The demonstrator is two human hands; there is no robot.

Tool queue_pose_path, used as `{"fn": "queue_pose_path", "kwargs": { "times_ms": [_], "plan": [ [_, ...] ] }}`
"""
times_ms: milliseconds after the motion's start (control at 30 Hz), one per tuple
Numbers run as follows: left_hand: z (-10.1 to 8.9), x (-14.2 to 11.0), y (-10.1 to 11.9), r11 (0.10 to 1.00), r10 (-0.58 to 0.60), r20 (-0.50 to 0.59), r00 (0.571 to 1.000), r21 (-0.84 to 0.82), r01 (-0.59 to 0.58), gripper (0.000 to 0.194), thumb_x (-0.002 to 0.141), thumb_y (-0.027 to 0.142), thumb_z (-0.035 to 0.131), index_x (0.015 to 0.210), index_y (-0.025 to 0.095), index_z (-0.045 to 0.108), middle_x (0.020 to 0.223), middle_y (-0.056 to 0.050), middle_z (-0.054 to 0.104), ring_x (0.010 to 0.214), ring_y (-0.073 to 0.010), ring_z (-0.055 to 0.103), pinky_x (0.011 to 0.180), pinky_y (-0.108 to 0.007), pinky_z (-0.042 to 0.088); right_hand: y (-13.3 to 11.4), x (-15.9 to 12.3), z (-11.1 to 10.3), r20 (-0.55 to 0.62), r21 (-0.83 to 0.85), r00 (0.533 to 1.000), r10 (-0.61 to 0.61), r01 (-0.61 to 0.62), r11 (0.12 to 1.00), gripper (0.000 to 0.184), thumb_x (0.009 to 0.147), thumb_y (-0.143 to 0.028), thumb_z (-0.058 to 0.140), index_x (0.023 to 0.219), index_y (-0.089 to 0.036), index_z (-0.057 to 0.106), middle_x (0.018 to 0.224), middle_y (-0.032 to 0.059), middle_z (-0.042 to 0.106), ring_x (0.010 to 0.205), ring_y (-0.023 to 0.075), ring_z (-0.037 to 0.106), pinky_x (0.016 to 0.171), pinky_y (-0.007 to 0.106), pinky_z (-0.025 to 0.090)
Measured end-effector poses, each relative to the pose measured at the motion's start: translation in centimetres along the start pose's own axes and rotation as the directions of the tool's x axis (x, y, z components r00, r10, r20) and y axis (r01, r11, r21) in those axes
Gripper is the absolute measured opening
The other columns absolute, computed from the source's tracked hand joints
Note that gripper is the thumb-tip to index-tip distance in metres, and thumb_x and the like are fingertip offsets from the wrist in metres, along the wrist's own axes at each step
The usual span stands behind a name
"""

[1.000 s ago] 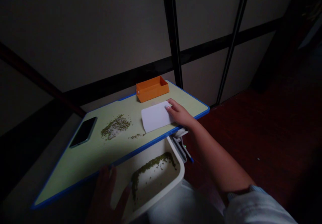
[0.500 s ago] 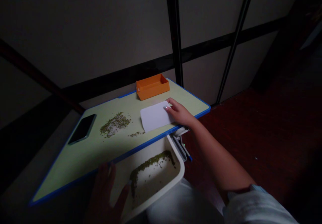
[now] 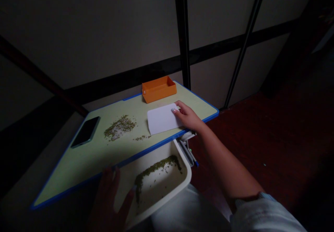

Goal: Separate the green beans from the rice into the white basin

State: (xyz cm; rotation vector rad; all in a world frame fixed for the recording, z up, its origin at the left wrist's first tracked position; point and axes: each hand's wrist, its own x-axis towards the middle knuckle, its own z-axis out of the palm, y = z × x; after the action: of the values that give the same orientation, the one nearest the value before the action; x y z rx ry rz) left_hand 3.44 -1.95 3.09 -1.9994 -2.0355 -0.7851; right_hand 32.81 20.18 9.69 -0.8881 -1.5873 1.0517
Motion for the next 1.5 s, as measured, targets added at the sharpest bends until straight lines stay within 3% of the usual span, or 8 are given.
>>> {"fn": "queue_pose_path", "kwargs": {
  "times_ms": [133, 367, 600, 967, 1233, 1500],
  "plan": [
    [0.0, -0.1, -0.2, 1.000, 0.006, -0.005, 1.000, 0.004, -0.006, 0.064, 0.092, 0.049, 0.044, 0.150, 0.026, 0.031, 0.164, -0.011, 0.021, 0.149, -0.0288, 0.023, 0.111, -0.055, 0.041, -0.1, 0.0, 0.0, 0.012, -0.007, 1.000, -0.005, 0.005, 1.000, 0.036, 0.086, -0.058, 0.060, 0.092, -0.025, 0.047, 0.061, -0.0062, 0.047, 0.049, 0.0109, 0.042, 0.043, 0.021, 0.025],
    [-0.1, -0.1, 0.3, 1.000, -0.005, 0.006, 1.000, 0.004, 0.005, 0.066, 0.091, 0.049, 0.046, 0.151, 0.026, 0.029, 0.164, -0.011, 0.020, 0.150, -0.0292, 0.022, 0.113, -0.056, 0.039, 0.2, 0.1, 0.0, -0.079, -0.064, 0.997, -0.004, -0.001, 0.998, 0.032, 0.087, -0.055, 0.060, 0.091, -0.024, 0.048, 0.059, -0.0070, 0.043, 0.050, 0.0111, 0.040, 0.043, 0.021, 0.025],
    [-0.2, -0.1, 0.3, 1.000, -0.014, 0.009, 1.000, -0.002, 0.014, 0.065, 0.091, 0.049, 0.045, 0.149, 0.022, 0.033, 0.163, -0.014, 0.023, 0.150, -0.0301, 0.023, 0.114, -0.056, 0.038, -0.3, 0.1, 0.2, 0.031, -0.014, 0.999, 0.034, -0.034, 0.999, 0.035, 0.086, -0.055, 0.060, 0.096, -0.024, 0.048, 0.065, -0.0055, 0.052, 0.051, 0.0110, 0.045, 0.043, 0.021, 0.028],
    [-0.6, 0.0, 0.9, 0.996, -0.072, 0.049, 0.996, -0.046, 0.074, 0.065, 0.090, 0.053, 0.045, 0.146, 0.020, 0.040, 0.162, -0.015, 0.026, 0.150, -0.0309, 0.024, 0.114, -0.057, 0.036, -0.2, 0.1, 0.1, 0.141, 0.051, 0.990, 0.026, -0.033, 0.998, 0.036, 0.085, -0.056, 0.064, 0.094, -0.025, 0.047, 0.069, -0.0049, 0.054, 0.055, 0.0110, 0.049, 0.045, 0.020, 0.030],
    [-0.6, -0.3, 1.2, 0.998, -0.059, 0.019, 0.998, -0.022, 0.059, 0.064, 0.092, 0.049, 0.044, 0.150, 0.024, 0.032, 0.164, -0.012, 0.021, 0.151, -0.0301, 0.022, 0.117, -0.059, 0.030, -0.1, -0.1, -0.3, -0.016, 0.090, 0.999, 0.028, -0.026, 0.996, 0.042, 0.081, -0.061, 0.065, 0.089, -0.025, 0.045, 0.064, -0.0055, 0.049, 0.052, 0.0122, 0.045, 0.045, 0.021, 0.028],
    [-0.6, -0.3, 1.3, 0.996, -0.073, 0.033, 0.997, -0.042, 0.074, 0.065, 0.091, 0.050, 0.046, 0.149, 0.024, 0.033, 0.164, -0.011, 0.022, 0.151, -0.0299, 0.023, 0.118, -0.058, 0.029, -0.2, -0.2, -0.3, 0.033, 0.025, 0.999, 0.027, -0.028, 0.999, 0.043, 0.081, -0.063, 0.065, 0.088, -0.025, 0.047, 0.059, -0.0063, 0.044, 0.049, 0.0117, 0.040, 0.043, 0.022, 0.024]
  ]
}}
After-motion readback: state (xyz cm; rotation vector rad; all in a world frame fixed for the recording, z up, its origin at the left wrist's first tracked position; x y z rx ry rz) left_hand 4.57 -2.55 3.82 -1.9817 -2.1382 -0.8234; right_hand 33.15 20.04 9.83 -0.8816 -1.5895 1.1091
